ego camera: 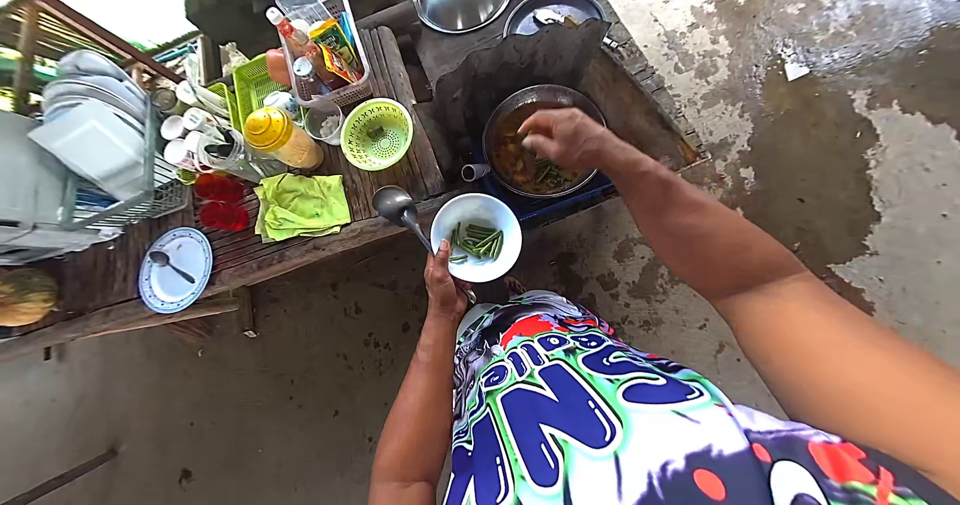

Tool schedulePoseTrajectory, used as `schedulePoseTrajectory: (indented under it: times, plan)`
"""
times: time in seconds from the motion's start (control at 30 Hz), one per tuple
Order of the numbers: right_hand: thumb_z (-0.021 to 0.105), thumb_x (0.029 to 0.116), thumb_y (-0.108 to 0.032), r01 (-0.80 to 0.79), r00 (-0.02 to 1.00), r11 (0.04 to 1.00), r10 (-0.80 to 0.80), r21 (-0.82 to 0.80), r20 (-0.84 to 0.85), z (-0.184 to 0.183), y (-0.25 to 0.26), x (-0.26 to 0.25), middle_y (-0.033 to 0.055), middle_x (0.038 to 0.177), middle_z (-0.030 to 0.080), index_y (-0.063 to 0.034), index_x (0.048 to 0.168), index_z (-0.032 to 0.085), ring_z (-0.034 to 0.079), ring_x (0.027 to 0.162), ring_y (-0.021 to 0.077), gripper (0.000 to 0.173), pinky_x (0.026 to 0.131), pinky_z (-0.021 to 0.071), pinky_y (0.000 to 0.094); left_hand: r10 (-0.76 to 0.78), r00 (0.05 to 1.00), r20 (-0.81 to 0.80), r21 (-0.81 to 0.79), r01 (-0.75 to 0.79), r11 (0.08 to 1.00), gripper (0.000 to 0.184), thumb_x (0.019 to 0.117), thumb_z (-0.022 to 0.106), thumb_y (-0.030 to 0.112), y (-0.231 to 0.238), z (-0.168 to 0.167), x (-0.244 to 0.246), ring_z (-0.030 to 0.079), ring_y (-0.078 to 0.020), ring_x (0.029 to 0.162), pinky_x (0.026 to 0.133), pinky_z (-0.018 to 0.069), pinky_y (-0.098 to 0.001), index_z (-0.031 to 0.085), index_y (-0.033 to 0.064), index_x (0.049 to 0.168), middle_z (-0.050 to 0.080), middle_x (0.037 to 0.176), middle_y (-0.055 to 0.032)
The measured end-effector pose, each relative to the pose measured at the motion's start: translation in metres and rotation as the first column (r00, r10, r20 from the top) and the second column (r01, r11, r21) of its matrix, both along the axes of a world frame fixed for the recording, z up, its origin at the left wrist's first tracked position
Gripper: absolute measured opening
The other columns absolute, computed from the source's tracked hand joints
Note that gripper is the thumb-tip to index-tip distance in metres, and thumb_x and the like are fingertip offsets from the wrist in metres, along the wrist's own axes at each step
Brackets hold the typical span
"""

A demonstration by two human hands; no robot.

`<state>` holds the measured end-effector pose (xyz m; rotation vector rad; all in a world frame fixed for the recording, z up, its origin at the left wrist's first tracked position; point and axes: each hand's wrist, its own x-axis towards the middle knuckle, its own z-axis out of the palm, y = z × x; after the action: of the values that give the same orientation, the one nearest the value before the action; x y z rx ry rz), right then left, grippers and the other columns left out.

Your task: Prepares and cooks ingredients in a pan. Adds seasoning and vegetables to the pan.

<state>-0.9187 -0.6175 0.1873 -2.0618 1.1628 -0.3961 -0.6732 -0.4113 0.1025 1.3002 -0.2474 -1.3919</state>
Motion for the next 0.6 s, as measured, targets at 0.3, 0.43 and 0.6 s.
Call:
schedulePoseTrajectory:
  times: [0.3, 0.43, 0.6]
  plan:
    - [0.064, 0.0963, -0.042, -0.455, 0.877, 0.883, 0.421, -0.116, -0.232, -0.065, 0.098, 0.085, 0.0174, 0.147, 0.052, -0.0214, 0.139, 0.064, 0.048, 0.133, 0.0388, 0.048, 0.102, 0.0422, 0.0576, -0.12, 0.99, 0.068, 0.011, 0.119, 0.993, 0.04, 0.1071, 0.051, 0.043, -0.019, 0.007, -0.015, 0.053, -0.0113, 0.047, 0.041, 0.0458, -0.0225, 0.053, 0.013, 0.133, 0.063, 0.077, -0.01]
    - [0.057, 0.1014, -0.041, -0.536, 0.827, 0.84, 0.504, -0.081, -0.248, -0.072, 0.093, 0.08, 0.0147, 0.128, 0.06, -0.0139, 0.111, 0.074, 0.054, 0.121, 0.0365, 0.034, 0.098, 0.0448, 0.0542, -0.127, 0.987, 0.093, 0.04, 0.124, 0.991, 0.038, 0.107, 0.052, 0.043, -0.02, 0.005, -0.013, 0.054, -0.0123, 0.048, 0.041, 0.0459, -0.0232, 0.055, 0.0136, 0.131, 0.065, 0.08, -0.0103]
    - [0.064, 0.0997, -0.039, -0.39, 0.9, 0.914, 0.353, -0.112, -0.255, -0.052, 0.098, 0.076, 0.021, 0.133, 0.059, -0.0039, 0.121, 0.067, 0.055, 0.129, 0.0367, 0.041, 0.108, 0.047, 0.0478, -0.105, 0.99, 0.091, 0.015, 0.104, 0.994, 0.039, 0.1061, 0.053, 0.045, -0.02, 0.01, -0.012, 0.056, -0.0119, 0.049, 0.041, 0.0465, -0.0223, 0.056, 0.0147, 0.131, 0.067, 0.082, -0.0105]
